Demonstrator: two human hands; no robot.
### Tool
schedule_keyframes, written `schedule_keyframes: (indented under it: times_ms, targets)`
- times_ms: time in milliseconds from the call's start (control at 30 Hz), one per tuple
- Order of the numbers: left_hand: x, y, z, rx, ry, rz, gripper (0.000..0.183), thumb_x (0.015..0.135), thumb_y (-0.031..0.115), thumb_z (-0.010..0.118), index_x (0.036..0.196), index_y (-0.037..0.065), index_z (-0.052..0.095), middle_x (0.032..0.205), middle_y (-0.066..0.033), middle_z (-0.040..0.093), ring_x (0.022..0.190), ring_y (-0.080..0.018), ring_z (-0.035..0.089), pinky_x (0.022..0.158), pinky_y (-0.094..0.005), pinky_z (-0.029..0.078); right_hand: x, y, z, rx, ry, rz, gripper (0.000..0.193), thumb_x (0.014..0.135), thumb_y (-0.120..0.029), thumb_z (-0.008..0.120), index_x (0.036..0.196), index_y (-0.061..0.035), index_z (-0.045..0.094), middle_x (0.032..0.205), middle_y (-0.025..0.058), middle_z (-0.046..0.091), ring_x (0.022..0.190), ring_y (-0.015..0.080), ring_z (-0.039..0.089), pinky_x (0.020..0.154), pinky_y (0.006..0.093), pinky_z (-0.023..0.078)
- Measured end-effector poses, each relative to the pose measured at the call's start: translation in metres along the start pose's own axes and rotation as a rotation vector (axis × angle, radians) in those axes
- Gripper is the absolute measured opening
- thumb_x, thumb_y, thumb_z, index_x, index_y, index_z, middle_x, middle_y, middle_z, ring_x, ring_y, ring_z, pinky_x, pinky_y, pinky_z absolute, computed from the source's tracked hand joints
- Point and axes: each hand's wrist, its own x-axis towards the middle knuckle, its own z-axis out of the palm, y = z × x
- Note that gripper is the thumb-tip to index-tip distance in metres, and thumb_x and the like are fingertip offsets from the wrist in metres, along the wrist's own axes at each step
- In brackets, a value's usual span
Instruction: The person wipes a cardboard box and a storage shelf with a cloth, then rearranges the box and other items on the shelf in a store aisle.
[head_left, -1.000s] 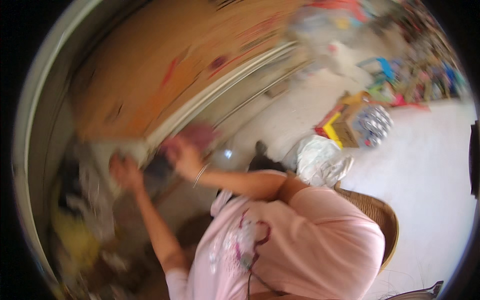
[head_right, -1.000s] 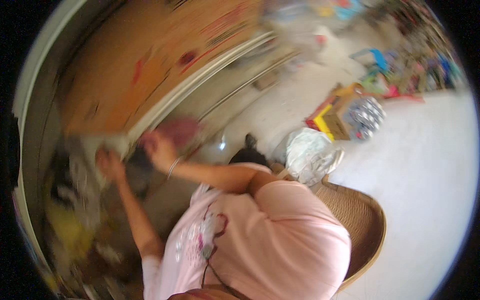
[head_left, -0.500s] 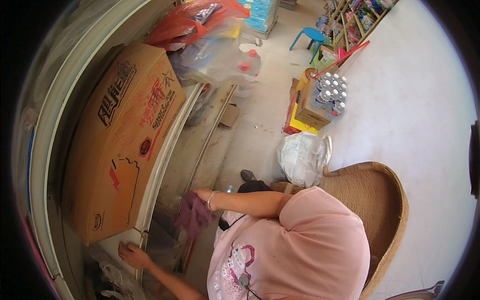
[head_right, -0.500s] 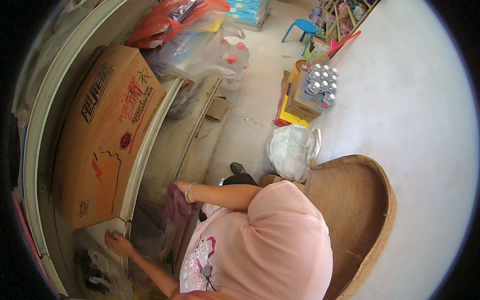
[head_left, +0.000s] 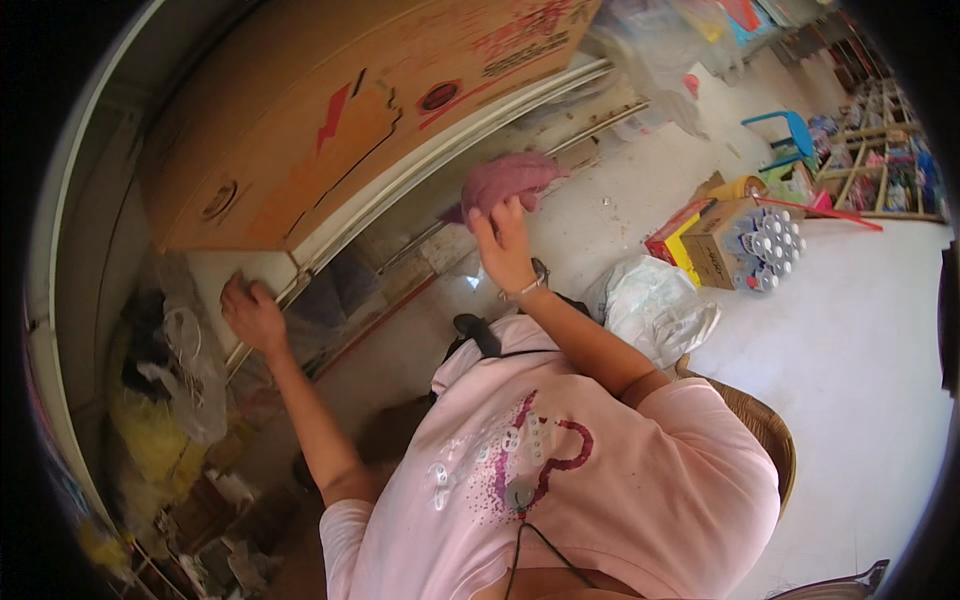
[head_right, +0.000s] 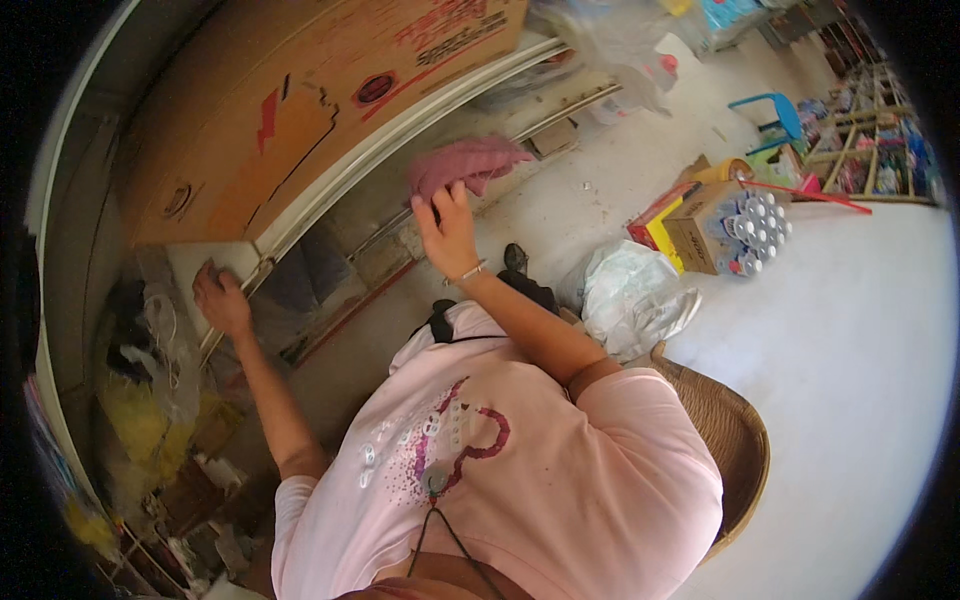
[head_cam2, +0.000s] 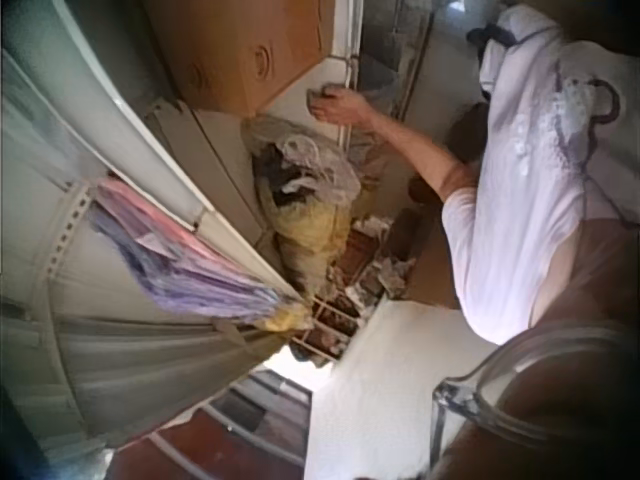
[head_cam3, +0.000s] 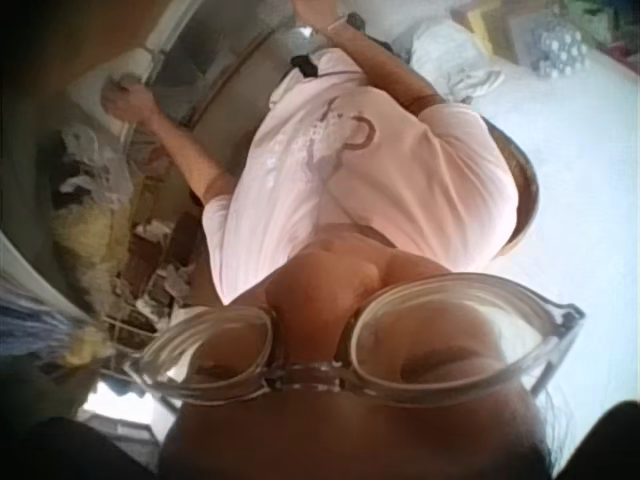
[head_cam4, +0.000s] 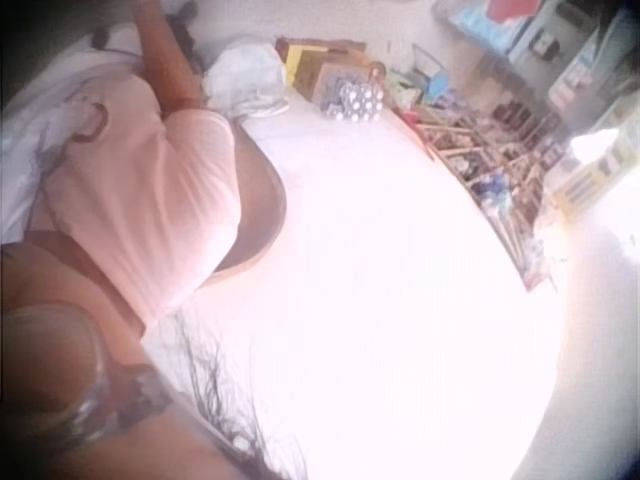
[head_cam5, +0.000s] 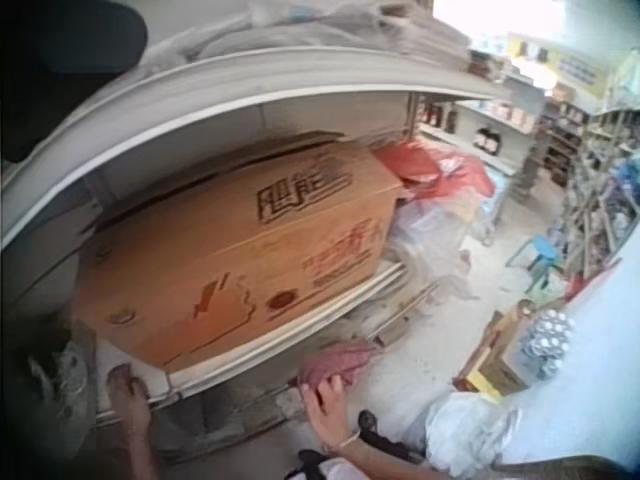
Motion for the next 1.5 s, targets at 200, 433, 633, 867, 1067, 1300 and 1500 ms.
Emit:
schedule_keyframes:
  times_ms: [200,433,633,867,1067,1300,1500]
  targets:
    - [-0.002,0.005,-0.006,0.008,0.025,-0.026,0.036,0.086,0.024,0.046,0.116,0.009,0.060,0.119,-0.0141,0.058,0.108,-0.0367,0.051,0.092,-0.0461,0.041,0.012,0.006,0.037,-0.035,-0.055,0.037,0.010,0.089,-0.009,0.054,0.091,0.0010,0.055,0.088,0.0184,0.051,0.078,0.0377,0.052,0.068,0.0401,0.044]
    - [0.003,0.011,-0.005,0.026,0.086,0.025,0.033,0.085,0.023,0.047,0.111,0.008,0.060,0.112,-0.0137,0.060,0.103,-0.0371,0.054,0.089,-0.0456,0.042,0.015,-0.025,0.055,-0.169,-0.110,-0.025,0.011,0.088,-0.008,0.054,0.084,0.0016,0.052,0.088,0.0210,0.052,0.079,0.0413,0.051,0.069,0.0451,0.044]
    - [0.002,0.014,-0.008,0.018,0.085,0.008,0.032,0.084,0.023,0.048,0.110,0.007,0.060,0.112,-0.0135,0.060,0.102,-0.0371,0.054,0.088,-0.0457,0.043,-0.003,-0.016,0.075,-0.147,-0.195,-0.057,0.008,0.085,-0.007,0.055,0.086,0.0006,0.051,0.087,0.0204,0.052,0.081,0.0410,0.053,0.068,0.0464,0.045]
    - [0.000,0.012,-0.004,0.079,0.073,-0.030,0.033,0.084,0.025,0.050,0.110,0.009,0.060,0.114,-0.0113,0.060,0.103,-0.0355,0.054,0.086,-0.0452,0.043,-0.027,-0.039,0.098,-0.265,-0.343,-0.127,0.009,0.079,-0.005,0.057,0.085,-0.0014,0.052,0.084,0.0165,0.054,0.079,0.0371,0.056,0.065,0.0438,0.049]
    - [0.002,0.017,-0.005,0.096,0.076,-0.004,0.033,0.084,0.025,0.050,0.111,0.009,0.060,0.115,-0.0118,0.059,0.104,-0.0355,0.054,0.087,-0.0442,0.042,-0.056,-0.060,0.143,-0.170,-0.554,-0.185,0.008,0.080,-0.009,0.056,0.086,-0.0039,0.054,0.084,0.0144,0.057,0.078,0.0356,0.059,0.064,0.0440,0.050]
    - [0.002,0.007,-0.004,0.012,0.053,0.081,0.034,0.086,0.023,0.048,0.113,0.007,0.059,0.117,-0.0128,0.058,0.105,-0.0355,0.053,0.089,-0.0442,0.042,-0.029,-0.041,0.117,-0.130,-0.452,-0.072,0.011,0.087,-0.014,0.056,0.088,-0.0027,0.053,0.084,0.0153,0.058,0.075,0.0373,0.059,0.063,0.0444,0.048]
    - [-0.005,0.006,-0.008,0.002,0.003,0.004,0.037,0.088,0.026,0.047,0.119,0.009,0.058,0.121,-0.0130,0.056,0.109,-0.0360,0.050,0.092,-0.0451,0.040,0.037,0.027,0.034,-0.213,-0.205,0.076,0.016,0.089,-0.022,0.052,0.095,-0.0066,0.054,0.089,0.0212,0.062,0.078,0.0414,0.060,0.064,0.0487,0.048]
